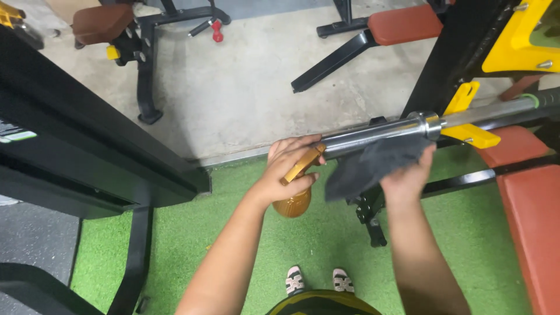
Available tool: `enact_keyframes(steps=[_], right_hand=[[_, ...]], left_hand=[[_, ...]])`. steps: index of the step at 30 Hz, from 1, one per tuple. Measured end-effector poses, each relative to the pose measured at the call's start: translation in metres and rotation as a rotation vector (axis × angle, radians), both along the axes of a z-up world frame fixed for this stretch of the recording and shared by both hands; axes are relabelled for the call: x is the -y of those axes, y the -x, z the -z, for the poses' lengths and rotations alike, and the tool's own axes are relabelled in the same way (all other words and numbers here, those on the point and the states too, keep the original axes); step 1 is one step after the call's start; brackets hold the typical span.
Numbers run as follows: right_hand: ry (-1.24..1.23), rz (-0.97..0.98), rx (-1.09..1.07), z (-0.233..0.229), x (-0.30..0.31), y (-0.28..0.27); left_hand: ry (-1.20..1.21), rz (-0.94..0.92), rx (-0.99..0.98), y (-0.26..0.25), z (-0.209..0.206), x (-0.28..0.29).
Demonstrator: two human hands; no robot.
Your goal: Spraying and wiping down gym equipment including a barbell, weight plates, and a weight rack.
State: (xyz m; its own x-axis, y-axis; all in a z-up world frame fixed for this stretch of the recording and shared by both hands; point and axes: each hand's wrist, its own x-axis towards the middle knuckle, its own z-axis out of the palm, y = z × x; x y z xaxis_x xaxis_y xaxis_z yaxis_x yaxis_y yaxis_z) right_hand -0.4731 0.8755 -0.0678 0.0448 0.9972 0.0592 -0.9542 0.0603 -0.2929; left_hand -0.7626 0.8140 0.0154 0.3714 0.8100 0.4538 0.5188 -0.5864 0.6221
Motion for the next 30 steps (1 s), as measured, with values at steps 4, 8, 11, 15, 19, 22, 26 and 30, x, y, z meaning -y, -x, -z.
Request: enact_keyframes(steps=[4,8,11,15,19,22,26,30], right_hand=[[-0.096,0.041,-0.012,-0.016,-0.003,0.058],[-0.360,-0.375,-0.199,0.005,0.026,0.123],[-0.290,-0.416,-0.354,0.061,0.023,0.145],[-0.216,-0.061,0.399,0.013,0.019,0.119],[-0.146,-0.103,0.112,-0.010,-0.004,0.073],[-0.144,0.172,0.389,-0.033,-0.017,0.063],[0.015,0.172,0.214,-0.022,-0.039,0.072],[-0.421,-0.181,-0.008,0.047,-0.058,0.096]], left_hand=[[0.023,0.053,0.002,0.008,-0.001,-0.002],[0.096,0.102,0.042,0.015,0.000,-0.005],[0.093,0.109,0.029,0.019,0.011,-0.008],[0.211,0.115,0.012,0.019,-0.001,-0.008],[0.174,0.140,0.013,0.020,0.003,-0.011],[0.209,0.117,-0.015,0.020,0.005,-0.013],[0.260,0.118,0.002,0.019,0.001,-0.012],[0.257,0.134,0.029,0.021,0.002,-0.012]])
